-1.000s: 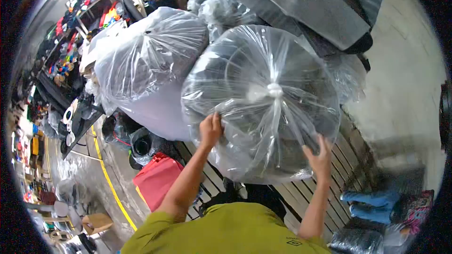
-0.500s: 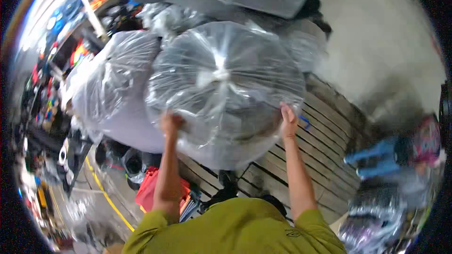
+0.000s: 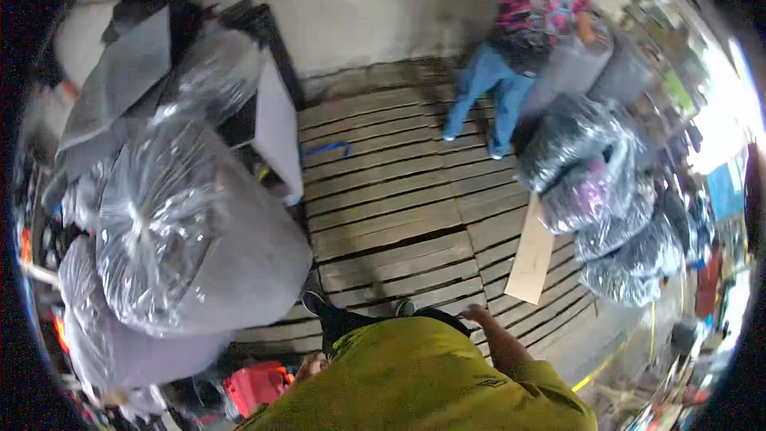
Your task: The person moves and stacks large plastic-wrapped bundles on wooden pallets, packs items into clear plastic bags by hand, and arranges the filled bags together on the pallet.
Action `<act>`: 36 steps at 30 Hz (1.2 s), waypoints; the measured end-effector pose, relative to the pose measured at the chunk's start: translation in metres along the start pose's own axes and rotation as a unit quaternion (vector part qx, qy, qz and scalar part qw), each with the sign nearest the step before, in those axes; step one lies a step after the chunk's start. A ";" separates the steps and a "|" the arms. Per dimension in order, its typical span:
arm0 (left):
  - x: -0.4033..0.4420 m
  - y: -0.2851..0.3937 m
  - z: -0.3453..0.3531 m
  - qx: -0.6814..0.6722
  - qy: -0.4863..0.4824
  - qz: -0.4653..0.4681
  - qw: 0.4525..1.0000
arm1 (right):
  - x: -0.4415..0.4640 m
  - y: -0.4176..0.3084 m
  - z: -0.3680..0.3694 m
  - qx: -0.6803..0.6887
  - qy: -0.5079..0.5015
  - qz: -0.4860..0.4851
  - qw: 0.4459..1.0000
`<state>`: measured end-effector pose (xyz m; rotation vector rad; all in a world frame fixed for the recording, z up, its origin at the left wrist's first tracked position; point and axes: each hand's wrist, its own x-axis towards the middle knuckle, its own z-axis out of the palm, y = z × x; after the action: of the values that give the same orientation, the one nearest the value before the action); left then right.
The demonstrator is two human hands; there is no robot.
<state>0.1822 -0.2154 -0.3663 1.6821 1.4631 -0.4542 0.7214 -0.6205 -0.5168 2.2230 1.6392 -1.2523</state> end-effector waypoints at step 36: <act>0.171 0.743 0.163 -0.135 -0.213 0.319 0.914 | -0.182 0.387 -0.097 0.552 0.213 0.252 0.766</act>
<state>0.9606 -0.2090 -0.3254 1.5948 0.5756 -0.2177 1.0836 -0.8641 -0.4742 3.4309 0.0548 -1.8708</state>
